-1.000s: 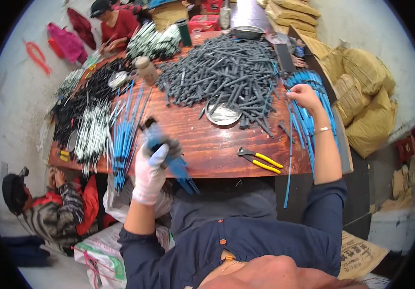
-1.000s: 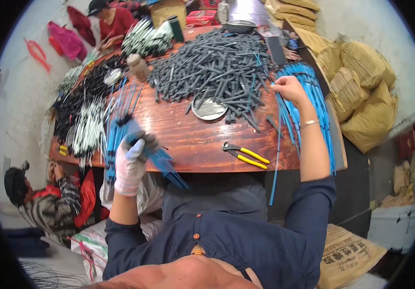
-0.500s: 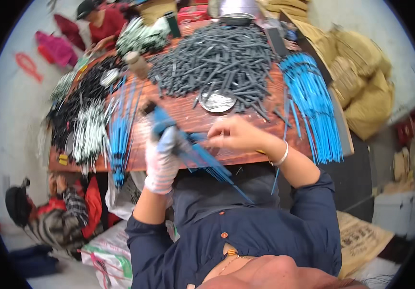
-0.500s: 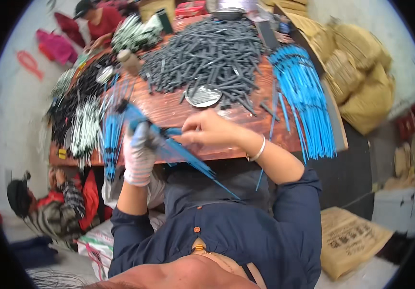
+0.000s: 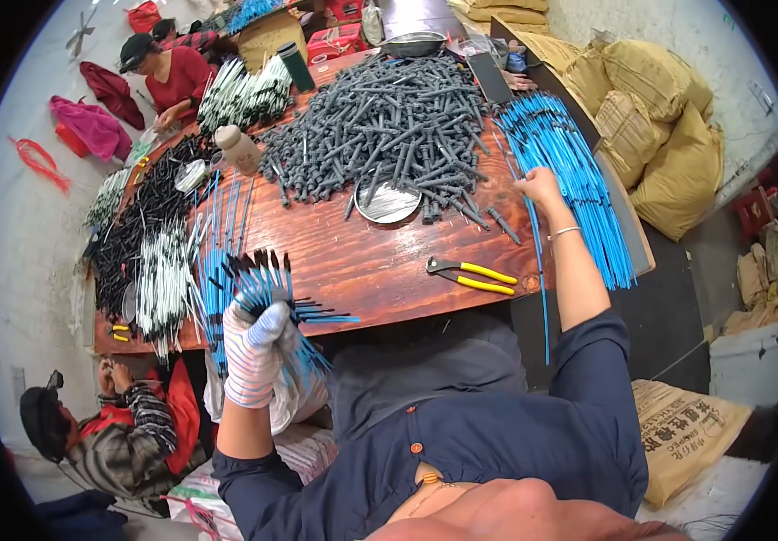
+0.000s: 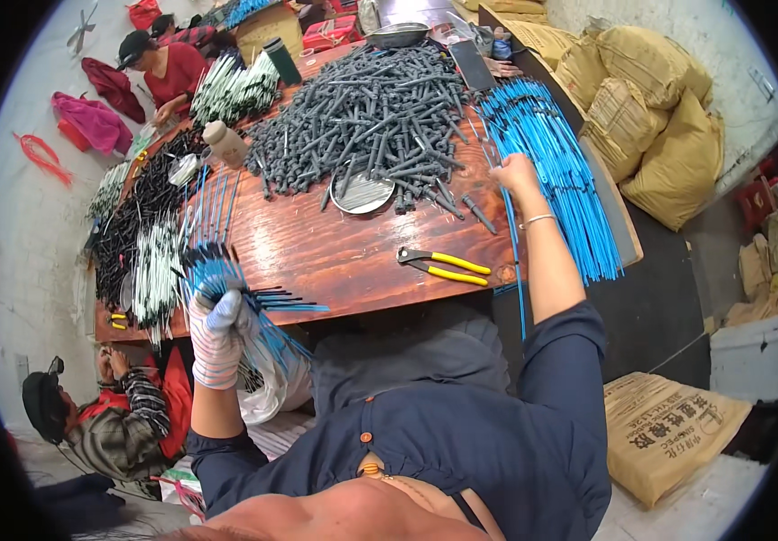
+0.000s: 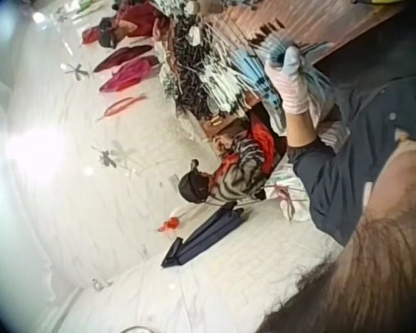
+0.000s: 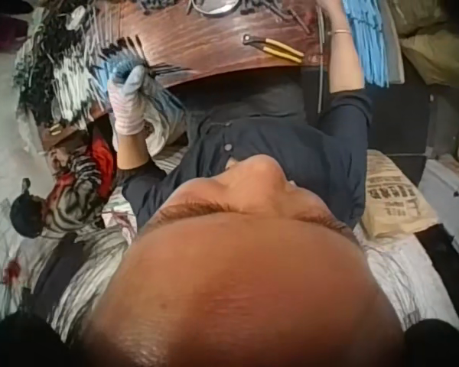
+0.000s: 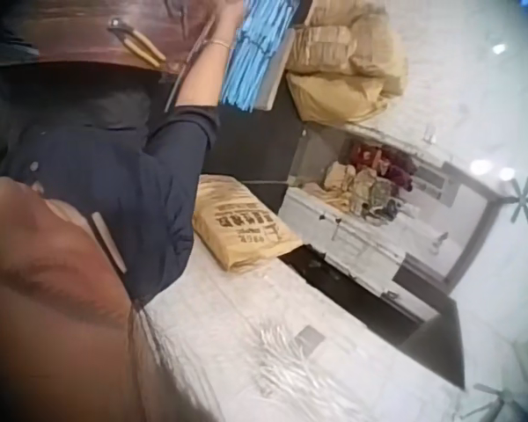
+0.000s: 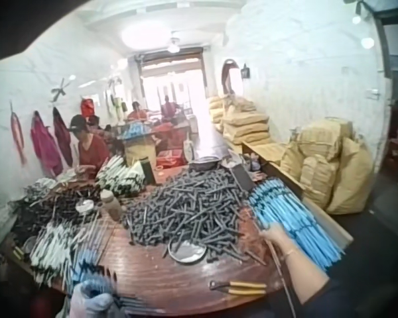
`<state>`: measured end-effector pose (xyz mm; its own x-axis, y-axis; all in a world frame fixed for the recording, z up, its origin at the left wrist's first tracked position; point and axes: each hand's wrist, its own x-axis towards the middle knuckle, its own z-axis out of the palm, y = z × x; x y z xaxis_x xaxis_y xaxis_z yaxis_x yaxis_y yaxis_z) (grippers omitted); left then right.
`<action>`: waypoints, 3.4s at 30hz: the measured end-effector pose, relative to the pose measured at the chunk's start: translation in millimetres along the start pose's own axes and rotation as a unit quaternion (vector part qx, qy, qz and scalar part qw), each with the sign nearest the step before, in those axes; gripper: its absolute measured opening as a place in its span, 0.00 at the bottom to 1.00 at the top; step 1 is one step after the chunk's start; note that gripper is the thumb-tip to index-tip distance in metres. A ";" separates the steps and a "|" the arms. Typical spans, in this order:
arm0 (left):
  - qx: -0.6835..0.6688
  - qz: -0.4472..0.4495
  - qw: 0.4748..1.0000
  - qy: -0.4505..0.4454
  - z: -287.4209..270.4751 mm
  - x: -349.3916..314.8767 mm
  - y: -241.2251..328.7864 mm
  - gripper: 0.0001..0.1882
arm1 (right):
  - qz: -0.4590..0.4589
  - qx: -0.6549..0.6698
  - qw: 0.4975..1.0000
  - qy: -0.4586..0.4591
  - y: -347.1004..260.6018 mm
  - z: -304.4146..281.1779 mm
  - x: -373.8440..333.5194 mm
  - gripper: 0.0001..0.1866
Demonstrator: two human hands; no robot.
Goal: Assembling blue plastic umbrella ribs into a central hub component using hands and pliers.
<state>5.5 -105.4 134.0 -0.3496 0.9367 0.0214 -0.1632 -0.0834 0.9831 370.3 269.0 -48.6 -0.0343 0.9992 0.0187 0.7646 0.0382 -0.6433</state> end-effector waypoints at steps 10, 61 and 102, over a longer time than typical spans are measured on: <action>0.012 0.071 0.997 -0.012 31.2 25.0 -20.5 0.17 | -0.328 0.255 0.861 -0.293 -215.1 -23.9 -206.0 0.07; 0.080 0.092 0.968 -0.218 3.6 -85.7 -221.3 0.11 | -0.357 -0.031 0.809 -0.466 -77.7 77.5 -293.3 0.10; -0.115 -0.131 0.974 -0.143 5.2 -15.6 -184.8 0.15 | -0.522 0.074 0.844 -0.098 -187.8 24.2 -257.2 0.13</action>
<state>45.9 -102.9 -47.1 -0.0029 0.9897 -0.1430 -0.4259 0.1282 0.8956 220.0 4.6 48.9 -0.7568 0.3996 0.5173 0.1631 0.8818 -0.4426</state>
